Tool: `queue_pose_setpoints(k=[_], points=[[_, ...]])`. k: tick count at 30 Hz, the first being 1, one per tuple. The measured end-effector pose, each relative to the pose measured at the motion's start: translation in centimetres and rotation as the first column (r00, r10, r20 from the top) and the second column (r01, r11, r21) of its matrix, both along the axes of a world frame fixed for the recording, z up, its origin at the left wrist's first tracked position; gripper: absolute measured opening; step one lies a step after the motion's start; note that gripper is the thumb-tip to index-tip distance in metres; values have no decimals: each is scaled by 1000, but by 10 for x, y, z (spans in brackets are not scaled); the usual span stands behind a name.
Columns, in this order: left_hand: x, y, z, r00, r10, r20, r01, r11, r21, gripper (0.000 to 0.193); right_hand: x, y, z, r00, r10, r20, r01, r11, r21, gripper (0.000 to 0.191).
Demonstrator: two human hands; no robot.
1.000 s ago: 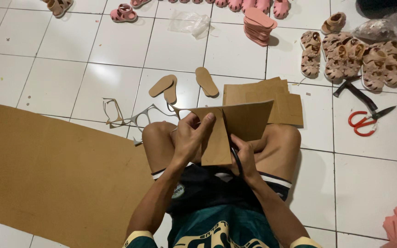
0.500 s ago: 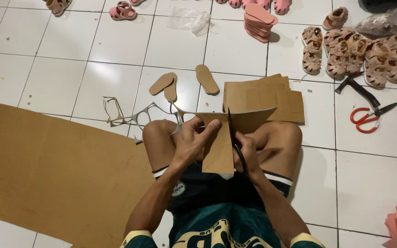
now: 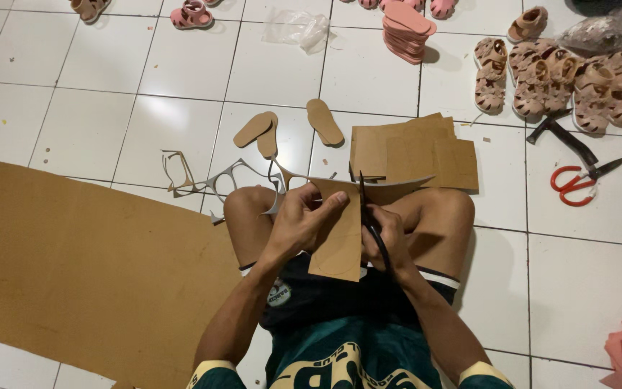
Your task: The person sits on the workshop floor and cuts insole pattern pieces from cardboard sheets using scissors, trimming around sandal soles and stacking the cut pieces. They occasionally hold a sole against the cardboard to guide the cut and set finished pieces aside.
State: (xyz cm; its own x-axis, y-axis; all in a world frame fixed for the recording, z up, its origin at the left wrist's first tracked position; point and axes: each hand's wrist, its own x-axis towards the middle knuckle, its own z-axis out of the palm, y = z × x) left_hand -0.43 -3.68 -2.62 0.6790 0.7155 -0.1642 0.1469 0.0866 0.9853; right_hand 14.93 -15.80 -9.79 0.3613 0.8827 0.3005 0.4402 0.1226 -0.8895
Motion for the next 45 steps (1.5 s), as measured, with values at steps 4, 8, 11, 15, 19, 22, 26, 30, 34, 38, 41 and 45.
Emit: queue_pose_setpoints(k=[4, 8, 11, 15, 19, 22, 26, 30, 34, 38, 41, 45], points=[[-2, 5, 2, 993, -67, 98, 69, 997, -24, 34, -3, -3, 10, 997, 6, -77, -14, 995, -99, 22], [-5, 12, 4, 994, -103, 19, 102, 993, 67, 33, -6, -6, 21, 993, -3, -116, -14, 990, -142, 24], [-5, 17, 5, 992, -112, -58, 118, 988, 104, 35, -6, -5, 24, 994, -10, -106, -10, 983, -181, 26], [-8, 19, 9, 988, -147, -40, 148, 989, 30, 35, -7, -6, 21, 995, -6, -95, -10, 986, -169, 28], [-8, 26, 14, 981, -195, -15, 195, 980, 37, 33, -6, -7, 20, 998, 7, -64, -19, 984, -179, 30], [-5, 31, 15, 972, -218, -89, 225, 972, 64, 34, -6, -8, 21, 997, -7, -79, -9, 978, -209, 31], [-9, 44, 9, 919, -245, -308, 306, 938, 166, 40, -8, -9, 21, 998, -7, -59, -4, 982, -190, 31], [-14, 59, -6, 954, -286, -94, 268, 949, -166, 45, -15, -8, 18, 999, 16, -34, -19, 996, -84, 28], [0, 28, -39, 917, -65, 394, -16, 980, 197, 51, -19, 6, 11, 915, -173, -365, 82, 964, -253, 28], [15, -19, -65, 899, 119, 422, -240, 938, 248, 90, -25, 20, 3, 937, -171, -305, 118, 976, -183, 34], [31, -21, -63, 712, 309, 631, -286, 948, -142, 75, -34, 23, -1, 926, -124, -357, 71, 985, -158, 40], [38, -20, -43, 650, 476, 592, -331, 879, -344, 52, -34, 25, -2, 950, -61, -307, 37, 996, -83, 48]])
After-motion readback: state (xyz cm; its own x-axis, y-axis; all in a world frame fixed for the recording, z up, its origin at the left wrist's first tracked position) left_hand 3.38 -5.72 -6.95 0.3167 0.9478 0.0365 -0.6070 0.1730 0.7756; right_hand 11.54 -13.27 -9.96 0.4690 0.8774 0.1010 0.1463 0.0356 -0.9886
